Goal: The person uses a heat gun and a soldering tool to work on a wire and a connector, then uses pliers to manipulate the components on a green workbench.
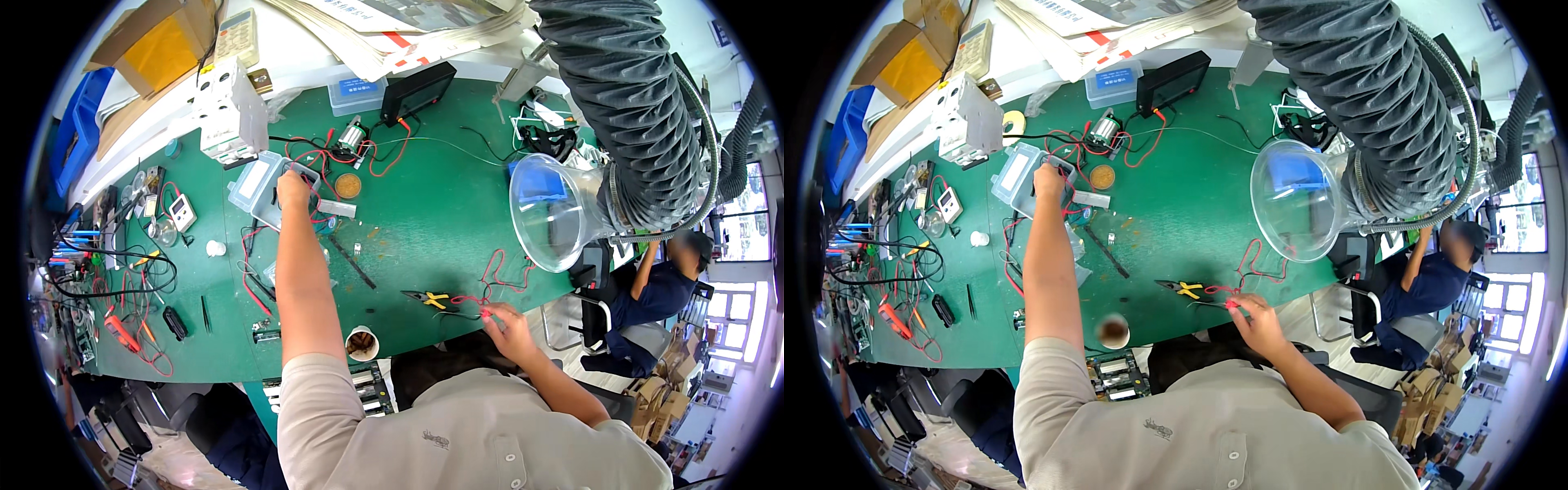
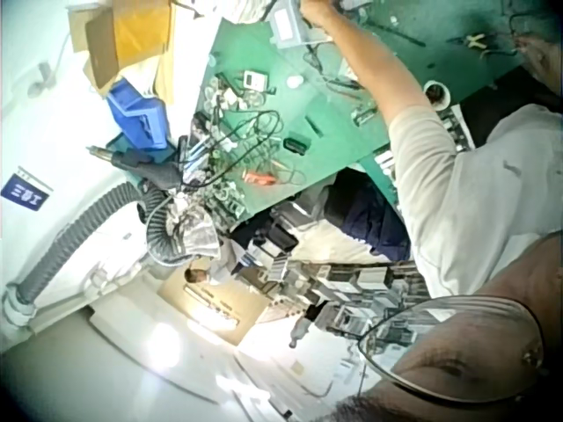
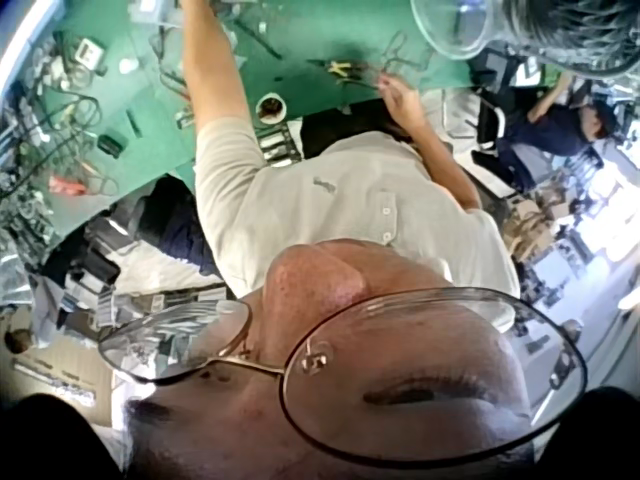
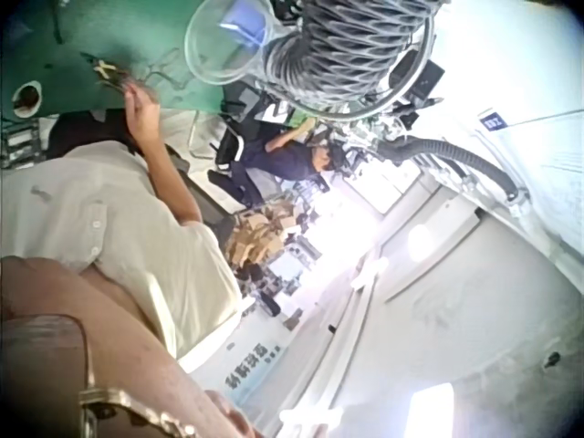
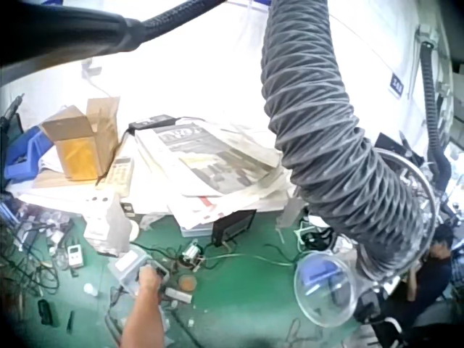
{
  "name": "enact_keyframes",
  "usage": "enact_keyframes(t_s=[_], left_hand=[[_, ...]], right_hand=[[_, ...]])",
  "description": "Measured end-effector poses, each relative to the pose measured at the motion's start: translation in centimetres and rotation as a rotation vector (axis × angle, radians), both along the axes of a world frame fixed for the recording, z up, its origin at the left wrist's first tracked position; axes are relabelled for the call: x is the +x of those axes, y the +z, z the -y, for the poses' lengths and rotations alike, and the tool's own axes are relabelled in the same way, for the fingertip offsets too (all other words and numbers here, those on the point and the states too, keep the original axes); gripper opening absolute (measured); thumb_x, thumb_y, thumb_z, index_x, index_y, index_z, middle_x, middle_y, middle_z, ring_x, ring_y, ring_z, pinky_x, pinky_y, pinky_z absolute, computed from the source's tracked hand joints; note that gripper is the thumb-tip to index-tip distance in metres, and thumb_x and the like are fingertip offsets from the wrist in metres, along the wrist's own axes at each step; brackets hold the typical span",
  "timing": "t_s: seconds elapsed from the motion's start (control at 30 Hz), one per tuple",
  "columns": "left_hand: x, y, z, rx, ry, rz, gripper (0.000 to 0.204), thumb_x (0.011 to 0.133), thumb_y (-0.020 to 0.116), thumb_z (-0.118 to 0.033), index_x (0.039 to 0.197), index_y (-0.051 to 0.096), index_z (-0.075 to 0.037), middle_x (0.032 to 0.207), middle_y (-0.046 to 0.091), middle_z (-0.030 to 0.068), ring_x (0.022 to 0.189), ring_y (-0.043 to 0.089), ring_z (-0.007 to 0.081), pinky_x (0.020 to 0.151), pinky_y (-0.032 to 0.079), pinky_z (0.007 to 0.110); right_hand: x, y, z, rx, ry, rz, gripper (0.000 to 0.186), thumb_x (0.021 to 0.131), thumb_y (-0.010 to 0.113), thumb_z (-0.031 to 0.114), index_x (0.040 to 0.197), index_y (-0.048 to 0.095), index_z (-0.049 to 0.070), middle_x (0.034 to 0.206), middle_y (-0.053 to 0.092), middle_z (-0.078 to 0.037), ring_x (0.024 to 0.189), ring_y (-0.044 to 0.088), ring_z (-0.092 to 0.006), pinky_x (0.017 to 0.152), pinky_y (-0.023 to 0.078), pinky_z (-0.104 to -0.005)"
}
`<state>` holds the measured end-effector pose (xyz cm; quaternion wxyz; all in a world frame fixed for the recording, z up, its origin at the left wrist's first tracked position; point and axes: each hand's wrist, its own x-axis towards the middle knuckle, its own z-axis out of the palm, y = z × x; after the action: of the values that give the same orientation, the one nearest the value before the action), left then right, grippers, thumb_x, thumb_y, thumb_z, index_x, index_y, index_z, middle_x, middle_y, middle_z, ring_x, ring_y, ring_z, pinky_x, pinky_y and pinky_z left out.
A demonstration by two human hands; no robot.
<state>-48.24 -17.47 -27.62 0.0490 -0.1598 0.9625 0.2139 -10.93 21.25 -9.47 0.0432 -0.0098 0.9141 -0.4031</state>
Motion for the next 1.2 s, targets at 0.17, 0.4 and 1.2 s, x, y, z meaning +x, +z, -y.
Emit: enact_keyframes(t_s=[0.17,0.4,1.2], left_hand=[[-0.3,0.3,1.6,-0.107,-0.051,0.010,0.023,0.085,0.057,-0.014,0.099,0.067,0.002,0.104,0.068,0.0254,0.098,0.067,0.0390,0.085,0.055,0.044],[6.9,8.2,3.8,0.069,-0.149,-0.172,0.023,0.085,0.059,-0.020,0.091,0.073,-0.003,0.079,0.069,0.0202,0.076,0.068,0.0391,0.070,0.054,0.043],[40.8,24.2,-4.5,1.881,0.287,-0.449,0.021,0.096,0.060,-0.009,0.113,0.060,0.002,0.095,0.069,0.0138,0.084,0.066,0.0190,0.071,0.052,0.030]], right_hand=[[-0.6,0.4,-0.6,-0.029,0.019,-0.027,0.020,0.086,0.064,0.003,0.106,0.066,0.000,0.097,0.067,-0.017,0.091,0.064,-0.0356,0.080,0.051,-0.0387],[-2.6,2.8,0.4,-0.105,0.060,-0.049,0.023,0.089,0.062,0.006,0.111,0.065,-0.001,0.086,0.064,-0.016,0.072,0.061,-0.0296,0.066,0.049,-0.0352],[-2.5,11.8,10.8,-0.239,0.560,-0.158,0.021,0.086,0.066,0.006,0.107,0.069,0.002,0.069,0.060,-0.009,0.057,0.054,-0.0241,0.053,0.042,-0.0353]])
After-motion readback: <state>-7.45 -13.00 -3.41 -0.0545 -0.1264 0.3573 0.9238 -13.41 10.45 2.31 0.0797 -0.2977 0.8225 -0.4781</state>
